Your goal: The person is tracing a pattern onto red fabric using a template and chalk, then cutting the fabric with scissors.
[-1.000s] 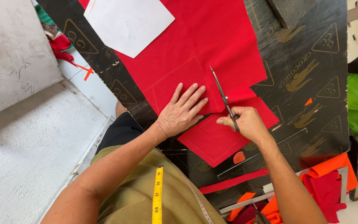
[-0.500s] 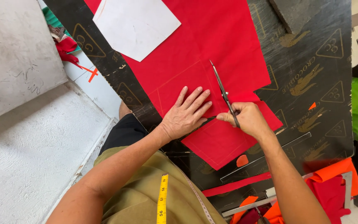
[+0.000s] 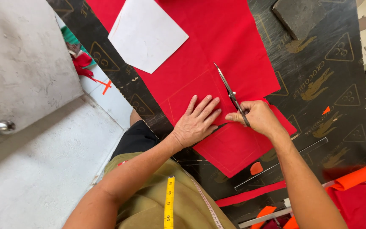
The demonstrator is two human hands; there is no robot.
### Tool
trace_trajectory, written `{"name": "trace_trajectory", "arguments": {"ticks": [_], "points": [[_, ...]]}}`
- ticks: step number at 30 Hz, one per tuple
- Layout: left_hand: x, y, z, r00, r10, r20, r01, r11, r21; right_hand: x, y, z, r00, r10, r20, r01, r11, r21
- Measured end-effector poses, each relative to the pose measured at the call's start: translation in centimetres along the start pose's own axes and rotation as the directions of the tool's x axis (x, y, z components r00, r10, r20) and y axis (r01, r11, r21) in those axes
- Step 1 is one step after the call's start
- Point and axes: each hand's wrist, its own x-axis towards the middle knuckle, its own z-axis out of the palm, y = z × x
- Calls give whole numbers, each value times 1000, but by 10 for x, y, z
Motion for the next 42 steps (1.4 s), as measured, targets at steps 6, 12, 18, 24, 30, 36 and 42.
{"name": "trace_trajectory", "arguments": {"ticks": [6,12,18,24,30,36,42], "points": [[5,-2,-5,1000,17,24,-16,999,-42,8,-2,-8,999,46,4,-45,995,-90],[12,-10,-34,967,77,241,-38,986,-162,-16,-40,-17,989,135,-57,-144,966,-214],[65,-119,-105,870,428,246,-340,881,-330,-149,-147,-1,835,530,-146,-550,808,-211],[129,-204,-136,713,574,402,-609,792,-51,-166,-122,222,882,471,33,-348,602,719],[133,-205,-136,580,612,538,-699,713,-58,-105,-154,376,956,293,-9,-77,282,956],[132,-202,-136,570,603,558,-703,710,-50,-51,-207,352,927,325,-187,134,179,975],[132,-201,-138,567,579,586,-694,719,-40,-29,-230,341,813,562,-154,112,108,988]]}}
